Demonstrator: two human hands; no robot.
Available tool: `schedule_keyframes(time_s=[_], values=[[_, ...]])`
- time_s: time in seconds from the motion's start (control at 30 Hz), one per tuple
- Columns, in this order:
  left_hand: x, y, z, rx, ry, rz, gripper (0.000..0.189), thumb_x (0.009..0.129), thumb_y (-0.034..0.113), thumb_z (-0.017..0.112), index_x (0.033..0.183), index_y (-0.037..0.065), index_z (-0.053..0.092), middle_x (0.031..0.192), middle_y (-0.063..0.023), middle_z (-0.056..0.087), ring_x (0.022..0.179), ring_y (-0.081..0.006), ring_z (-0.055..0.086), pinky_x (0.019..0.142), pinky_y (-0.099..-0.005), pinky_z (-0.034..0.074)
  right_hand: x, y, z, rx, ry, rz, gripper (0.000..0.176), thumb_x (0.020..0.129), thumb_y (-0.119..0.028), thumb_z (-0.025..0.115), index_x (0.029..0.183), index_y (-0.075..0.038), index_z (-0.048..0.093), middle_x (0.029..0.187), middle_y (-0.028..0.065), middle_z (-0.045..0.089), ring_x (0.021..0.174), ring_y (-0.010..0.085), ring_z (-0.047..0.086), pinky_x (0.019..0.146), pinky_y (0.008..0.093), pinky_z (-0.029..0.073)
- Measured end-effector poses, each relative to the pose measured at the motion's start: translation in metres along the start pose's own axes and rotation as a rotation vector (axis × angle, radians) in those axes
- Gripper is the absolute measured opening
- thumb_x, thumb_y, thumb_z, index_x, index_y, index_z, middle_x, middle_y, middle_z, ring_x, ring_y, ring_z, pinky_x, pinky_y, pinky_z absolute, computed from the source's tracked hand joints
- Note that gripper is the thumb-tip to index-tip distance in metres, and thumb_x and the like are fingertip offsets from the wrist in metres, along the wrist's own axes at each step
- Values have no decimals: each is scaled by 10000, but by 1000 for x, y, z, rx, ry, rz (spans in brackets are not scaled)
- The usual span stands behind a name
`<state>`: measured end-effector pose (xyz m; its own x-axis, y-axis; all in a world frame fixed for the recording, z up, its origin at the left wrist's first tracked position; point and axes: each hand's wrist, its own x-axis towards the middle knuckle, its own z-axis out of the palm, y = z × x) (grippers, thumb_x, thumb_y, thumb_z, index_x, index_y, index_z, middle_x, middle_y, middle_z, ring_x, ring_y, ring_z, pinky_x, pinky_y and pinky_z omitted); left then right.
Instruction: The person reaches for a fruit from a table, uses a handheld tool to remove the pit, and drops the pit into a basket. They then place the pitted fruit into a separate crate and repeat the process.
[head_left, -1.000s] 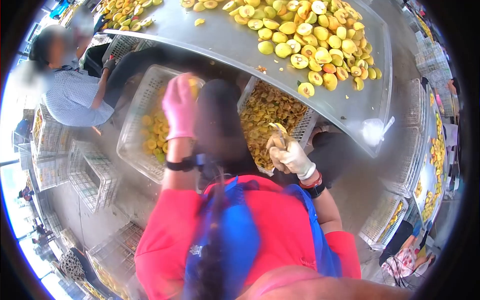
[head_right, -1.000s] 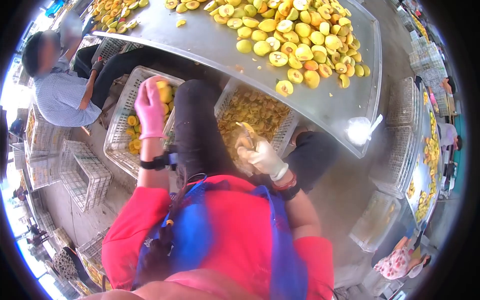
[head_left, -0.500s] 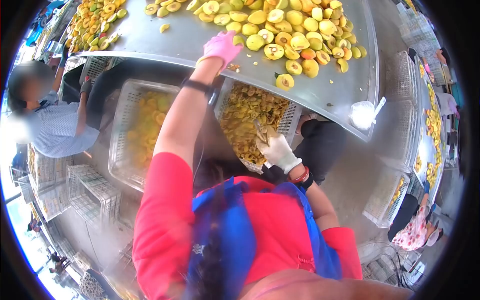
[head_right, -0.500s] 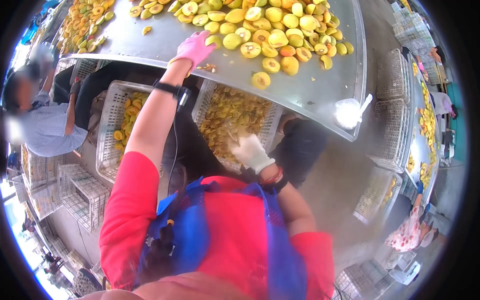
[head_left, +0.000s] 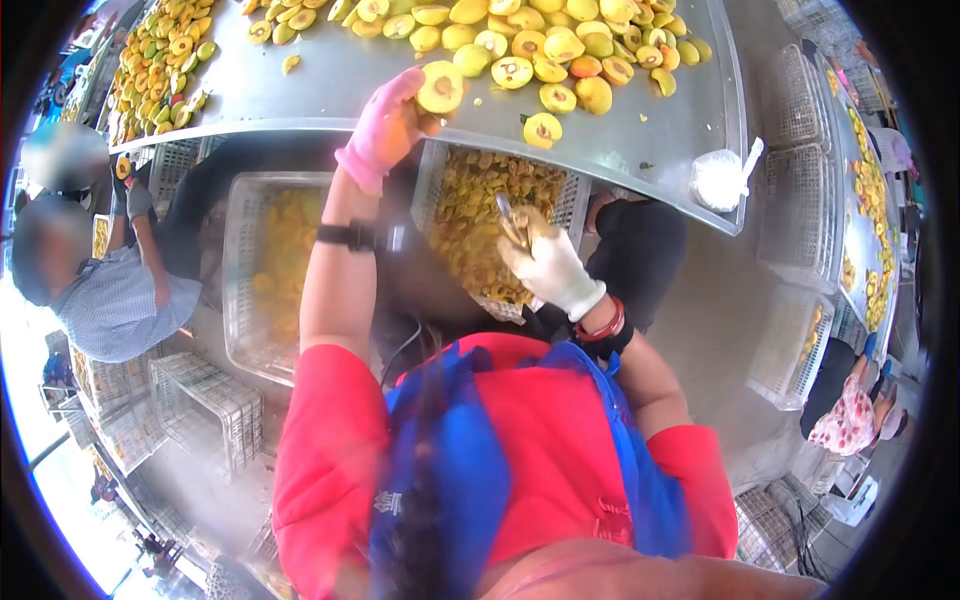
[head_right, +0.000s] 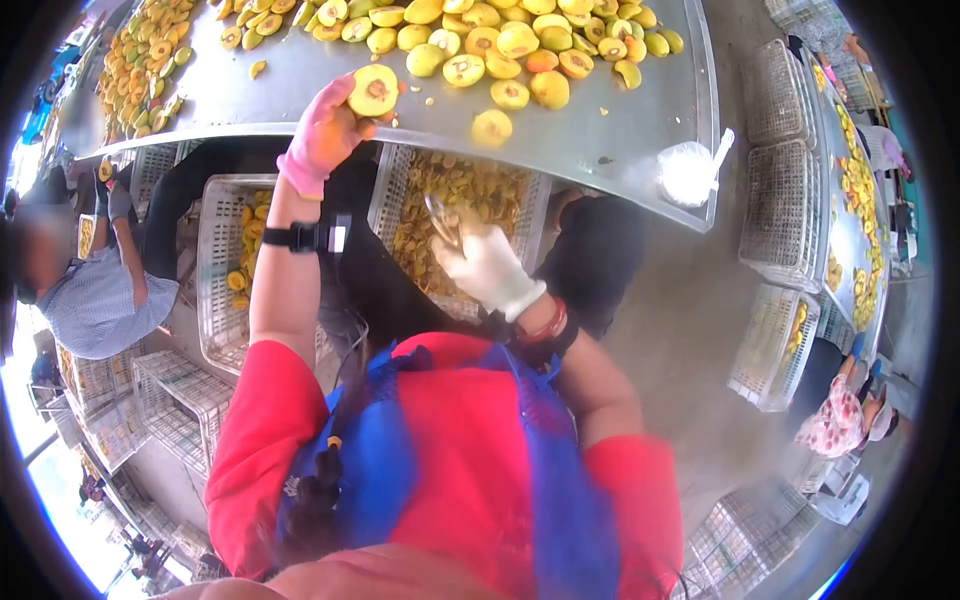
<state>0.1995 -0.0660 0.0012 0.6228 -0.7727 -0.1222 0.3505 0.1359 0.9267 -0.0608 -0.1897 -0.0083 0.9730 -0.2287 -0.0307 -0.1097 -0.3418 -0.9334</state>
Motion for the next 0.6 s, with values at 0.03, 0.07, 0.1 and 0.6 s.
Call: schedule_keyframes(time_s=[0.03, 0.07, 0.1, 0.6], values=[[-18, 5, 14, -128, -50, 2, 583, 976, 461, 490, 1320, -7, 536, 1169, -162, 659, 833, -139, 626, 589, -210, 462, 4, -14, -2, -8, 11, -34, 228, 877, -120, 646, 1061, -21, 555, 754, 183, 632, 675, 358, 645, 619, 408, 494], [-33, 8, 25, -144, -55, 19, 595, 975, 467, 490, 1330, -9, 524, 1173, -173, 656, 827, -142, 626, 570, -204, 453, 9, -25, -3, -16, 23, -71, 232, 875, -112, 650, 1065, -21, 554, 757, 183, 634, 681, 364, 647, 620, 409, 497], [-45, 10, 35, -160, -62, 36, 607, 973, 473, 489, 1339, -11, 513, 1178, -184, 652, 822, -144, 627, 551, -199, 445, 13, -29, -2, -22, 39, -132, 233, 871, -102, 653, 1063, -20, 550, 760, 183, 635, 689, 370, 649, 623, 412, 502], [-109, -10, 125, 153, 252, 399, 555, 1034, 501, 376, 1286, 19, 486, 1109, -151, 666, 922, -141, 617, 745, -242, 497, 5, -50, 12, 67, 173, -248, 207, 861, -13, 626, 1036, -32, 519, 846, 130, 629, 726, 281, 628, 691, 345, 497]])
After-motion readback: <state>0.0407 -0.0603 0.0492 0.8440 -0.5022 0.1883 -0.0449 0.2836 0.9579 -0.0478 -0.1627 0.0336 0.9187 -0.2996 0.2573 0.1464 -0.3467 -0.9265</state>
